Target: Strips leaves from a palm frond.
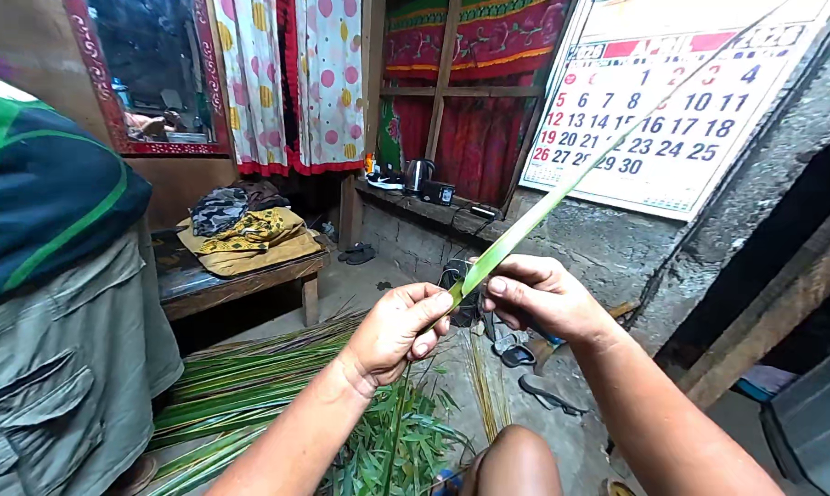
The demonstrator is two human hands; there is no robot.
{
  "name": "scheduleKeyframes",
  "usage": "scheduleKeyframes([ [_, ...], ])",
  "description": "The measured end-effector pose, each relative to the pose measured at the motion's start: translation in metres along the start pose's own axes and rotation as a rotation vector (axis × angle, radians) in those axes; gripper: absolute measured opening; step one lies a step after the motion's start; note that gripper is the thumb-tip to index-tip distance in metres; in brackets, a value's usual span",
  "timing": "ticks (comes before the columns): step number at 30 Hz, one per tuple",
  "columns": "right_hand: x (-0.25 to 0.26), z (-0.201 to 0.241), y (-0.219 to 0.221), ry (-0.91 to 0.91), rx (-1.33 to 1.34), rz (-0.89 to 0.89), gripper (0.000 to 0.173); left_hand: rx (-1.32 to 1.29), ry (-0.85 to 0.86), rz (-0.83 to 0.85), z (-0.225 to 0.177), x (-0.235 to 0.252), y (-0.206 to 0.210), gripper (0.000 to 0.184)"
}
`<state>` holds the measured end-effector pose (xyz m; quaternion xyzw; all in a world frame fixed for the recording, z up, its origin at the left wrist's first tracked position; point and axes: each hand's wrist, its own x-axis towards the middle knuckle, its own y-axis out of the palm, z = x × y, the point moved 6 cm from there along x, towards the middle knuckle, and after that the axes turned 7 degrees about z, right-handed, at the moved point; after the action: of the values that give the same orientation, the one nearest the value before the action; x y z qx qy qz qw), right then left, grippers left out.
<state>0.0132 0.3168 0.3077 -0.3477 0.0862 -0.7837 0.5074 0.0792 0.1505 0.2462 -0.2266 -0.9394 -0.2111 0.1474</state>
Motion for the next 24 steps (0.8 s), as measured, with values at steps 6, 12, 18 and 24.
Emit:
scheduleKeyframes([
  [6,0.003,-0.01,0.01,0.051,0.077,0.09,0.027,-0.02,0.01,-0.006,0.004,0.0,-0.008,0.016],
  [12,0.012,-0.011,0.001,0.042,0.074,0.021,0.028,-0.051,-0.019,-0.027,0.006,-0.004,-0.014,0.016],
  [18,0.028,0.003,-0.027,0.036,0.03,-0.056,0.034,-0.076,-0.012,-0.042,0.015,-0.014,-0.026,0.016],
  [24,0.055,0.015,-0.052,0.089,0.076,-0.133,0.033,-0.132,0.009,-0.069,0.021,-0.03,-0.045,0.017],
])
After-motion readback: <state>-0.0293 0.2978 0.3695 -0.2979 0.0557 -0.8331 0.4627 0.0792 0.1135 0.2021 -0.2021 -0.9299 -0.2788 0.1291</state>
